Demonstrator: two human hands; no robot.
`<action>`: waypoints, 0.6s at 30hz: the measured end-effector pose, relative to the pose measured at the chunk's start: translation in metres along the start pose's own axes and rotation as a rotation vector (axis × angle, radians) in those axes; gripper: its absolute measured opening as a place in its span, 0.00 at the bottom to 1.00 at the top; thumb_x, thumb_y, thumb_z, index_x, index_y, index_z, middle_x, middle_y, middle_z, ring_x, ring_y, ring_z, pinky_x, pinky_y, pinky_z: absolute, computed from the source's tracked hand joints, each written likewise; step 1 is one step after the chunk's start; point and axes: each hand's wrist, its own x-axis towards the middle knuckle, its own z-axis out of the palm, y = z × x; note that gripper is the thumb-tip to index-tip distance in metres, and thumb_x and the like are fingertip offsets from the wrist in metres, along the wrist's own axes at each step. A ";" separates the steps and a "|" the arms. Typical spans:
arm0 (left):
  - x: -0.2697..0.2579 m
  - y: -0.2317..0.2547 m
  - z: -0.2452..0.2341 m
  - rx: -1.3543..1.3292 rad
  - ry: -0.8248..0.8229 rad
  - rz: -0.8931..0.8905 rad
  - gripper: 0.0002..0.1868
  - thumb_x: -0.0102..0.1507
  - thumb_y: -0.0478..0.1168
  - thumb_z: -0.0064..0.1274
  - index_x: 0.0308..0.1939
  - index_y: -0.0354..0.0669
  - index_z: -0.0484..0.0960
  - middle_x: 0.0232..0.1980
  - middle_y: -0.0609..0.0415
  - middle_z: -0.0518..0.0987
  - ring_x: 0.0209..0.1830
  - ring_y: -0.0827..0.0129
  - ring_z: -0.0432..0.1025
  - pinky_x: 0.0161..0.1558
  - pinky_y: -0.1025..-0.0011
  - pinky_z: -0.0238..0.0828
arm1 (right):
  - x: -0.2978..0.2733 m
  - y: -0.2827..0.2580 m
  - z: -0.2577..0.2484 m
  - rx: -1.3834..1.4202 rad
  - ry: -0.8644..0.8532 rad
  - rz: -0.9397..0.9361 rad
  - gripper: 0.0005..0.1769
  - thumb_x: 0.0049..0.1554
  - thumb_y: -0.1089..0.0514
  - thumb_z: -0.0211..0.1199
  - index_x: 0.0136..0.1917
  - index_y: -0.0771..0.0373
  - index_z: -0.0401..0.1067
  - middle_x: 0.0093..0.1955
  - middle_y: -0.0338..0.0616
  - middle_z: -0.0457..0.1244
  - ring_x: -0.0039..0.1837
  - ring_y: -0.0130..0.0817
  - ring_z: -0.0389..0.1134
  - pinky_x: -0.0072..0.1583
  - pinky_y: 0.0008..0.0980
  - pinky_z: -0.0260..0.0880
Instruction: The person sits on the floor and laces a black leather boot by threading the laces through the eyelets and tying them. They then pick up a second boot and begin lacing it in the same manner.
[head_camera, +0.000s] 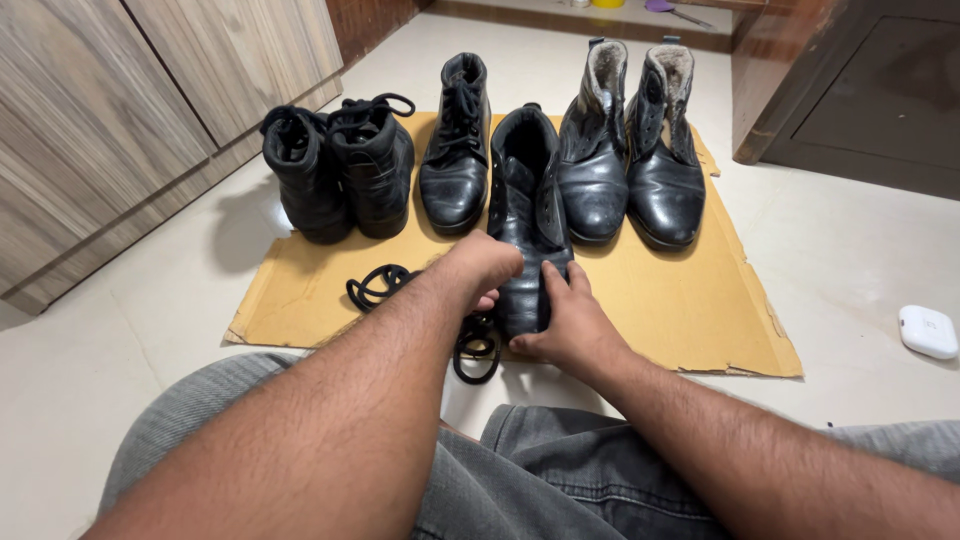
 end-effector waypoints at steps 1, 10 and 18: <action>0.002 -0.001 -0.001 -0.054 0.000 -0.005 0.25 0.56 0.39 0.58 0.58 0.40 0.79 0.51 0.48 0.81 0.45 0.63 0.77 0.40 0.65 0.77 | 0.001 -0.004 -0.001 -0.010 -0.001 0.000 0.66 0.43 0.48 0.80 0.81 0.61 0.40 0.83 0.59 0.35 0.78 0.51 0.54 0.74 0.37 0.58; 0.031 -0.004 0.002 -0.306 -0.018 0.136 0.32 0.55 0.36 0.56 0.64 0.40 0.72 0.54 0.46 0.80 0.50 0.62 0.77 0.46 0.64 0.74 | 0.032 -0.024 0.004 -0.033 0.028 0.042 0.46 0.55 0.52 0.68 0.80 0.52 0.50 0.84 0.57 0.38 0.77 0.51 0.56 0.73 0.41 0.60; 0.038 -0.010 0.015 -0.384 0.014 0.159 0.28 0.63 0.39 0.41 0.69 0.44 0.71 0.59 0.43 0.80 0.52 0.50 0.77 0.48 0.56 0.74 | 0.062 -0.028 0.014 -0.086 0.050 0.030 0.36 0.57 0.57 0.65 0.76 0.46 0.58 0.85 0.58 0.36 0.78 0.56 0.52 0.76 0.43 0.56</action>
